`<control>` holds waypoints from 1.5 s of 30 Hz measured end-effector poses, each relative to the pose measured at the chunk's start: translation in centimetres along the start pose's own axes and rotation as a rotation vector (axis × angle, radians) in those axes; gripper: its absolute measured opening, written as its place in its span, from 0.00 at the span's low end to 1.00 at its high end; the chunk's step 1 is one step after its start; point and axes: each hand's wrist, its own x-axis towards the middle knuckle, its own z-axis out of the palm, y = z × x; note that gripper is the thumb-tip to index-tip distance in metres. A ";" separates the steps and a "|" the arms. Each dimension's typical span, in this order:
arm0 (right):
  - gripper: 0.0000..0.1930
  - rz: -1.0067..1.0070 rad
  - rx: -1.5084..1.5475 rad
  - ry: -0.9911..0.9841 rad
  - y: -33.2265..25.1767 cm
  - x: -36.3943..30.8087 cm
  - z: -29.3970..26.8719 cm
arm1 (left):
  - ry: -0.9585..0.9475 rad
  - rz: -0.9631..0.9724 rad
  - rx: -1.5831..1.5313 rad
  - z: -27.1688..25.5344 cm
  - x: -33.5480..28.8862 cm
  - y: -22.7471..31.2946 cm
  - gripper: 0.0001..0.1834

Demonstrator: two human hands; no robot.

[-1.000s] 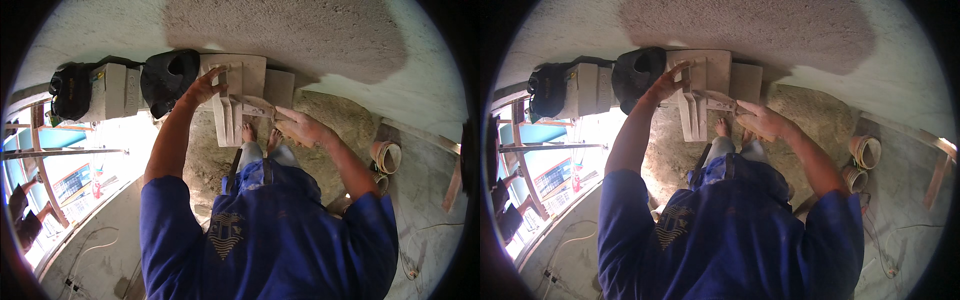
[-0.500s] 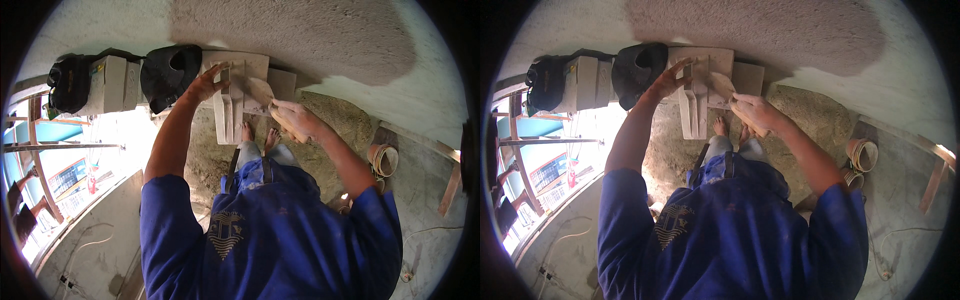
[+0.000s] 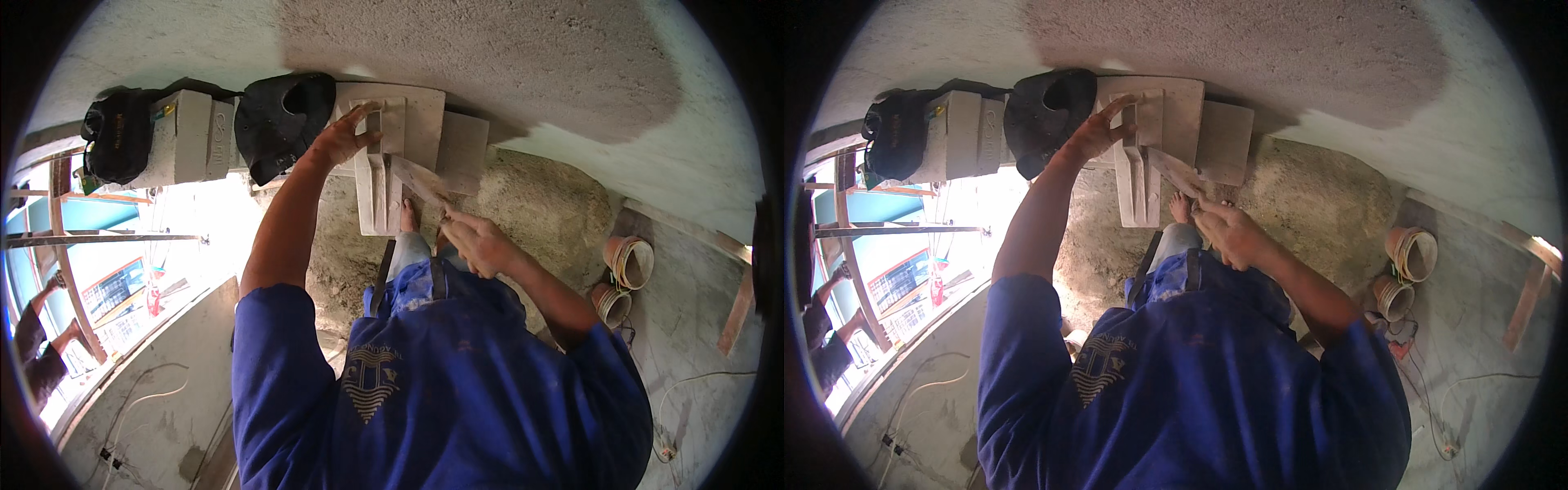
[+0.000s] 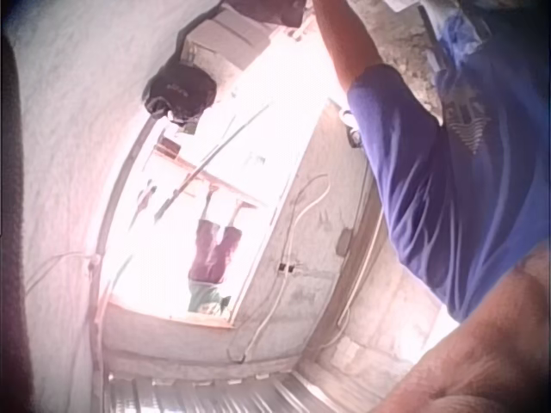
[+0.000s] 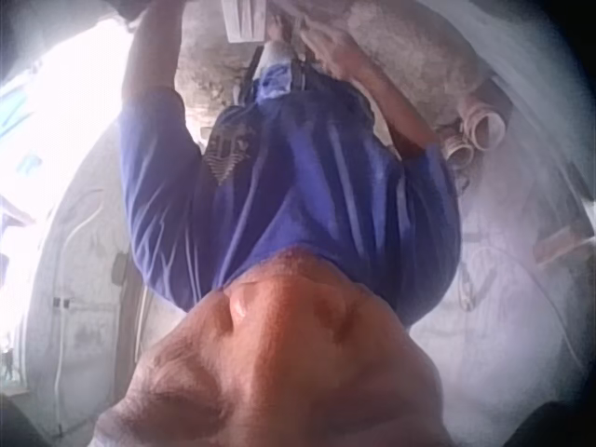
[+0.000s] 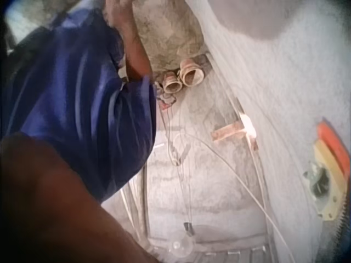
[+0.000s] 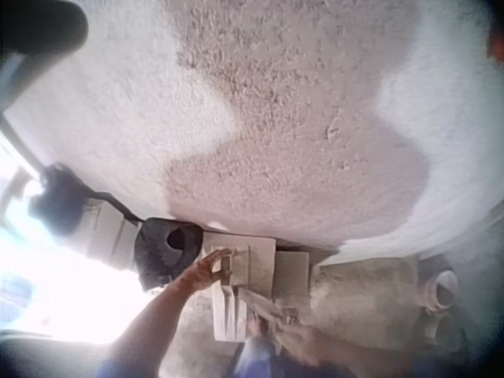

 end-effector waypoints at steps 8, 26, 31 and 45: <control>0.28 0.415 0.231 0.000 -2.8 -2.3 0.2 | 0.005 -0.030 0.013 0.0 0.0 0.0 0.41; 0.31 0.696 0.225 0.039 -8.2 -3.4 2.3 | 0.211 -0.101 0.148 2.1 -0.5 0.2 0.38; 0.30 0.354 0.045 0.038 -4.9 -3.2 4.0 | 0.172 -0.134 0.160 1.6 -0.2 0.8 0.37; 0.29 0.484 0.399 0.166 -4.8 -3.3 3.8 | 0.239 -0.076 0.026 2.0 -0.4 0.2 0.35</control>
